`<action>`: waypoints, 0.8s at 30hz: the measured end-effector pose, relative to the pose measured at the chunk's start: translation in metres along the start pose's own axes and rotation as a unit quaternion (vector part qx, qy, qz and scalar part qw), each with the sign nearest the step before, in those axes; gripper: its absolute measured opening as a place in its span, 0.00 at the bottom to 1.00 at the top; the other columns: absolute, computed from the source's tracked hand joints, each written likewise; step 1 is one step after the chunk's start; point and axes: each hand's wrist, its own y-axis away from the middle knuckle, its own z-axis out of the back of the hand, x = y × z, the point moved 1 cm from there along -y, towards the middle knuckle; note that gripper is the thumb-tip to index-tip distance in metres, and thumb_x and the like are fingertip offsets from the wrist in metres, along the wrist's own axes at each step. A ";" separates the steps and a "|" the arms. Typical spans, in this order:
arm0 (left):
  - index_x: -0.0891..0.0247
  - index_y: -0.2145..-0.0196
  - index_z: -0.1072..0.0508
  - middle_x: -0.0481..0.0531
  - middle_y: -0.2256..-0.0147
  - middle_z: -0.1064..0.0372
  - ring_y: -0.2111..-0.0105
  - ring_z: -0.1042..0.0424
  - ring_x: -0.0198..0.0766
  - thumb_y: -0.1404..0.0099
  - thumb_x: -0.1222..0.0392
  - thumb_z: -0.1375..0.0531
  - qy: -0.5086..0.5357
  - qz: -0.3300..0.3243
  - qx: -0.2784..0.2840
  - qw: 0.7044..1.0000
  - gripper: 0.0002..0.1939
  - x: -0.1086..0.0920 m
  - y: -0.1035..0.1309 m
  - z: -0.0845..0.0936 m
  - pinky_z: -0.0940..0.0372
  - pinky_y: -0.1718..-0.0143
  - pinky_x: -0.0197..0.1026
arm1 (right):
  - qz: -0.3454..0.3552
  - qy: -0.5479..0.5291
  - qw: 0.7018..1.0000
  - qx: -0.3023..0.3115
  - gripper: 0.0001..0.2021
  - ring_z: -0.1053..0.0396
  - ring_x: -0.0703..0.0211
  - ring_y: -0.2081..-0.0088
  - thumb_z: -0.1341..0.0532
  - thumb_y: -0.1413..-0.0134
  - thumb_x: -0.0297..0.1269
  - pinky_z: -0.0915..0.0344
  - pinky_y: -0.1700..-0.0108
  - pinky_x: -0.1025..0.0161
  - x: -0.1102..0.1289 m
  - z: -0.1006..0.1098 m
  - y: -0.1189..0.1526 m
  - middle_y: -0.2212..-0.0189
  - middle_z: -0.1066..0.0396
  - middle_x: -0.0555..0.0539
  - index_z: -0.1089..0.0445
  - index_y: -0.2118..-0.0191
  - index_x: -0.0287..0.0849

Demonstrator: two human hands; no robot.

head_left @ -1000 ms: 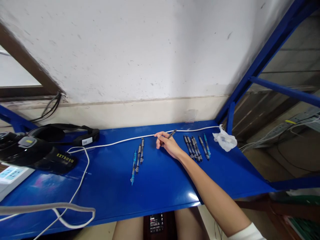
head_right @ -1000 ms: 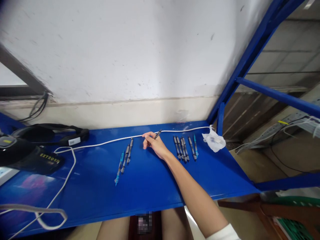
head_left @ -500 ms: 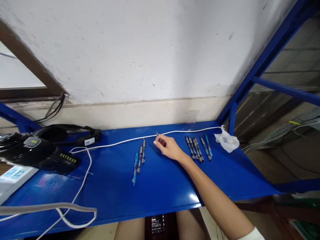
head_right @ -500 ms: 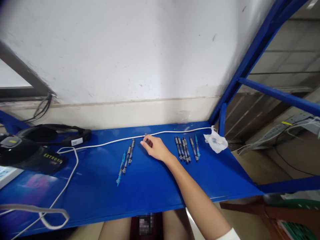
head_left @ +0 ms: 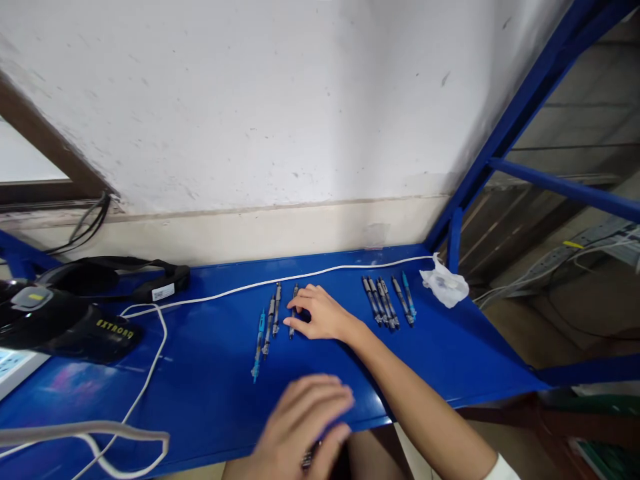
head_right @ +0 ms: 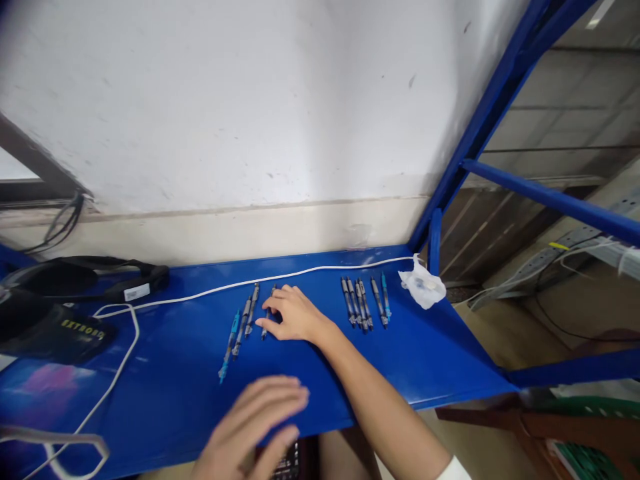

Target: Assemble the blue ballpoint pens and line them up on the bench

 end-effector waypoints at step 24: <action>0.41 0.28 0.36 0.46 0.30 0.34 0.32 0.31 0.50 0.24 0.51 0.39 -0.307 0.012 -0.163 0.938 0.29 0.100 0.023 0.082 0.29 0.34 0.56 | 0.072 -0.001 0.997 0.024 0.35 0.34 0.39 0.37 0.27 0.44 0.61 0.39 0.32 0.42 0.013 -0.007 0.000 0.34 0.32 0.37 0.27 0.38 0.45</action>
